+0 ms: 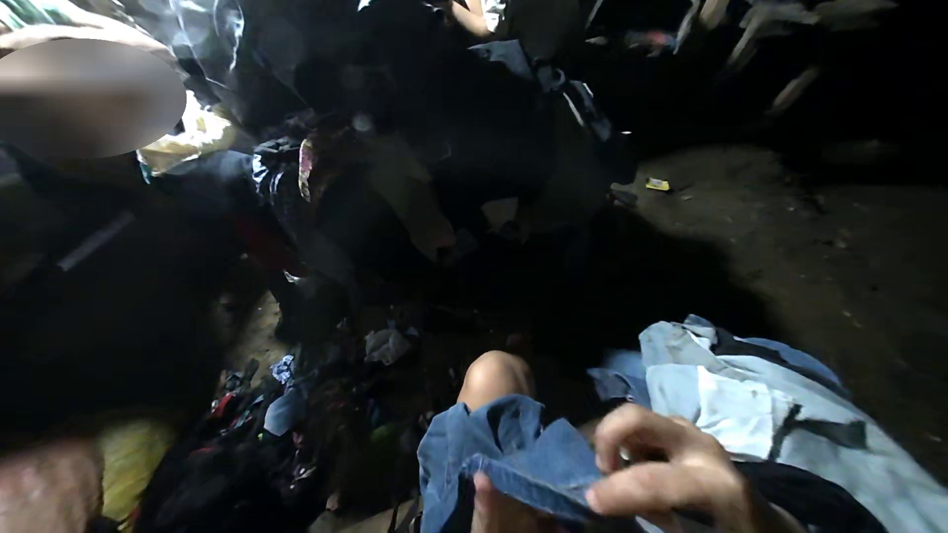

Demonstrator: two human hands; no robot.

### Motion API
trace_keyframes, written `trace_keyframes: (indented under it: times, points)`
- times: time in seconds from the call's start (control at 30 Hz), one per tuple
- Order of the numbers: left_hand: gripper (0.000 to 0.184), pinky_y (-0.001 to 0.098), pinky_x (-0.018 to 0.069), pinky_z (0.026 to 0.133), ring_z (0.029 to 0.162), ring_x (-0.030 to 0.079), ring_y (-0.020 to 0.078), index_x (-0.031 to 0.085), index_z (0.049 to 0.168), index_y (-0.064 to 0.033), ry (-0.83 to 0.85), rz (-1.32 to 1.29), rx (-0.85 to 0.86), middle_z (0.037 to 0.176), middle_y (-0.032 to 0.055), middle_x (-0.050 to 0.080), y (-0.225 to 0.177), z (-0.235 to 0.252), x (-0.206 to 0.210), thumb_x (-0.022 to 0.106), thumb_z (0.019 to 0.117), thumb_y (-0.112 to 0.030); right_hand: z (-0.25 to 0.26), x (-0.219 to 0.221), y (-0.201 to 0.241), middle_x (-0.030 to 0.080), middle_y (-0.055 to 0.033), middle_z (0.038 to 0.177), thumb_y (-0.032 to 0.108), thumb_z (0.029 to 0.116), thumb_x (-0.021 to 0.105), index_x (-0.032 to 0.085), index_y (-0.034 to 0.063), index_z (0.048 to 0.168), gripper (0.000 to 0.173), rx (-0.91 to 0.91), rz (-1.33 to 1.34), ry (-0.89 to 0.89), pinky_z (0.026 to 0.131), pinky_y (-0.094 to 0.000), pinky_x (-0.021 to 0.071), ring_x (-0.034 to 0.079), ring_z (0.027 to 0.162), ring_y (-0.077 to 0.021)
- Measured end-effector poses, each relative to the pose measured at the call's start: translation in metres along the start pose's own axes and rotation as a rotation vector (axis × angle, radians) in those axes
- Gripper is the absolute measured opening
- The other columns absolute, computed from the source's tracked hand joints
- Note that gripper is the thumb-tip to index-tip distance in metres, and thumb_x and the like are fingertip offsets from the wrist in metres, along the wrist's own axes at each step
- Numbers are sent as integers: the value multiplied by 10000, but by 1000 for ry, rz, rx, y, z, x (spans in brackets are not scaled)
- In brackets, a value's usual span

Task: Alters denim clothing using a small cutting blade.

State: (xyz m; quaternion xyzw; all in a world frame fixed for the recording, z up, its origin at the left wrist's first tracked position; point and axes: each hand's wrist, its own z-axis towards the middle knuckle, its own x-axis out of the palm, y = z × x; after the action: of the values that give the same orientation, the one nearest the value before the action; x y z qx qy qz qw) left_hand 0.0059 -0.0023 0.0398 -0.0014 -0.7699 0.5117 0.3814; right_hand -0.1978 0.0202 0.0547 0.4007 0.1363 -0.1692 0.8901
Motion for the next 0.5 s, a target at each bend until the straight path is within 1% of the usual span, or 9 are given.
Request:
trace_keyframes:
  times: [0.03,0.1,0.17,0.27,0.33,0.37,0.4,0.43,0.5]
  points:
    - [482,301,624,823,912,755,90,771,1036,-226,-109,-89,1,981,-39,787,-5,5,7,543,943,-640,-5,-6,5,614,-43,1005,171,1001,650,698,124,969,76,1,-14,23,699,-79,462,568,806,-5]
    - [178,305,624,828,870,752,92,695,1013,-159,-257,-150,6,927,-18,781,-10,12,20,585,1018,-298,-15,-16,14,620,-86,953,133,980,672,711,90,941,69,44,-64,46,690,-113,457,565,786,-54]
    - [149,273,614,818,822,743,63,756,920,-137,-278,-155,34,866,-11,781,-10,16,26,642,910,-42,-24,-22,18,620,-113,916,112,973,676,724,82,939,66,95,-139,53,704,-136,463,573,791,-89]
    - [237,236,599,854,860,733,21,789,922,-145,-152,-75,46,890,-45,784,-5,14,26,707,828,57,-43,-24,12,610,-125,890,138,980,667,741,100,998,85,245,-213,8,734,-127,478,589,806,-86]
    - [234,251,595,878,905,729,32,743,971,-92,-120,47,38,925,-46,778,2,13,20,716,812,77,-54,-21,9,626,-141,882,160,961,665,704,31,1141,225,388,-224,-77,717,-159,493,595,780,-89]
    - [231,258,595,893,928,729,37,738,1000,-68,-116,94,42,948,-45,779,6,13,17,739,809,62,-59,-20,9,619,-115,900,212,977,647,604,-19,1286,389,440,-186,-139,705,-162,476,568,770,-54]
    - [230,261,594,905,941,728,35,732,1021,-56,-121,137,39,962,-50,778,8,14,15,760,814,39,-63,-21,9,590,-7,936,337,1019,597,455,18,1454,557,484,-123,-194,714,-116,443,526,792,42]
    - [227,261,594,913,946,726,27,725,1037,-54,-133,186,23,966,-60,777,8,14,13,783,826,8,-65,-23,10,571,99,960,472,1041,521,343,104,1552,655,512,-55,-243,712,-86,416,494,802,109]
    - [197,240,594,908,925,721,-2,728,1020,-31,-190,302,-19,934,-78,773,9,13,15,797,836,-28,-61,-21,17,570,225,978,621,1013,449,329,227,1567,691,541,44,-315,704,-54,394,472,805,168]
